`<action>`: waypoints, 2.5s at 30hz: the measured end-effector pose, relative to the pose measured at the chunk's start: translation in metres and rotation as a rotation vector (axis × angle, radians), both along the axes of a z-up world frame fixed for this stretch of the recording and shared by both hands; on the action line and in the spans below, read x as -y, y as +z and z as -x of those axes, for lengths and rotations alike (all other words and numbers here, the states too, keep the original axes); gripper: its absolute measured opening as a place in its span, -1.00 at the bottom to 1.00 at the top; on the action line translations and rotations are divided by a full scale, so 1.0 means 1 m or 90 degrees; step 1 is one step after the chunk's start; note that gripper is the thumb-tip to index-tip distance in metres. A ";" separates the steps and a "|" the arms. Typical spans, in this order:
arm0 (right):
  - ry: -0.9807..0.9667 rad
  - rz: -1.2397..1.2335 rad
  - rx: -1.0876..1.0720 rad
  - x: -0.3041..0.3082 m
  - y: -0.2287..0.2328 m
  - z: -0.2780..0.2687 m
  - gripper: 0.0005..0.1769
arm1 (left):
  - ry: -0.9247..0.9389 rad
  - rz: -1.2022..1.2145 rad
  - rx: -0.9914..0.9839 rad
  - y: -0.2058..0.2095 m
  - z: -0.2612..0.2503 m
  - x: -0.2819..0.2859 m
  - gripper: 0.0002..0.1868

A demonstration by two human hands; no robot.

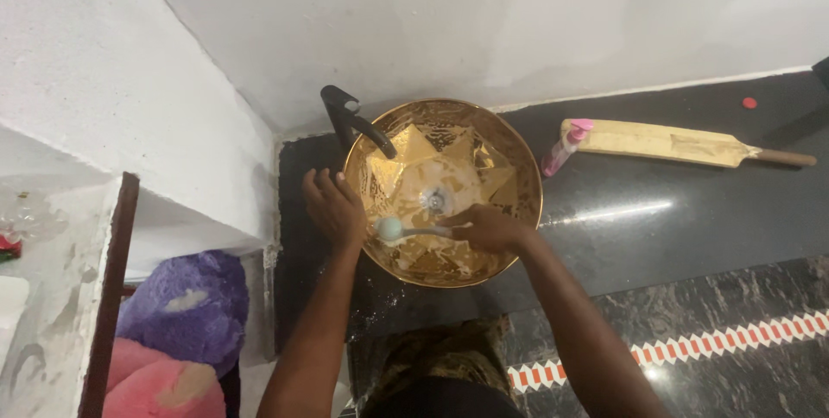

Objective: The person cleans a gold-colored sink by hand using a brush and soap, scrubbing the interior surfaces and around the drain and faucet.

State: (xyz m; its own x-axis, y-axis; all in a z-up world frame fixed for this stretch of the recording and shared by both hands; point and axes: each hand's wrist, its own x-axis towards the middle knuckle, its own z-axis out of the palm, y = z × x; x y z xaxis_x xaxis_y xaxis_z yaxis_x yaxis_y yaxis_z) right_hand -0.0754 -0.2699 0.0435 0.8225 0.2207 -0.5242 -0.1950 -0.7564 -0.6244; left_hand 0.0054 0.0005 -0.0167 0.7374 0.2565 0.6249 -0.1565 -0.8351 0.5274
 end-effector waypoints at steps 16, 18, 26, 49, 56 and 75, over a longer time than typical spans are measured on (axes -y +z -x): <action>-0.159 0.276 0.441 -0.045 -0.011 -0.028 -0.49 | 0.013 -0.031 -0.007 0.005 -0.001 -0.001 -0.64; -0.169 0.237 0.405 -0.047 -0.031 -0.026 -0.45 | 0.015 -0.028 -0.003 0.006 0.002 -0.002 -0.65; -0.017 -0.006 0.394 -0.054 -0.051 0.008 -0.52 | 0.008 -0.033 0.010 0.011 0.003 0.000 -0.66; -0.022 0.383 0.681 0.040 0.002 -0.018 -0.54 | -0.002 -0.054 -0.005 0.007 0.002 0.003 -0.66; 0.123 0.478 0.610 0.034 0.000 -0.063 -0.46 | 0.010 -0.077 -0.015 0.004 0.003 0.002 -0.67; 0.146 0.571 0.082 0.087 0.093 -0.072 -0.66 | 0.018 -0.072 -0.050 -0.003 0.001 0.000 -0.65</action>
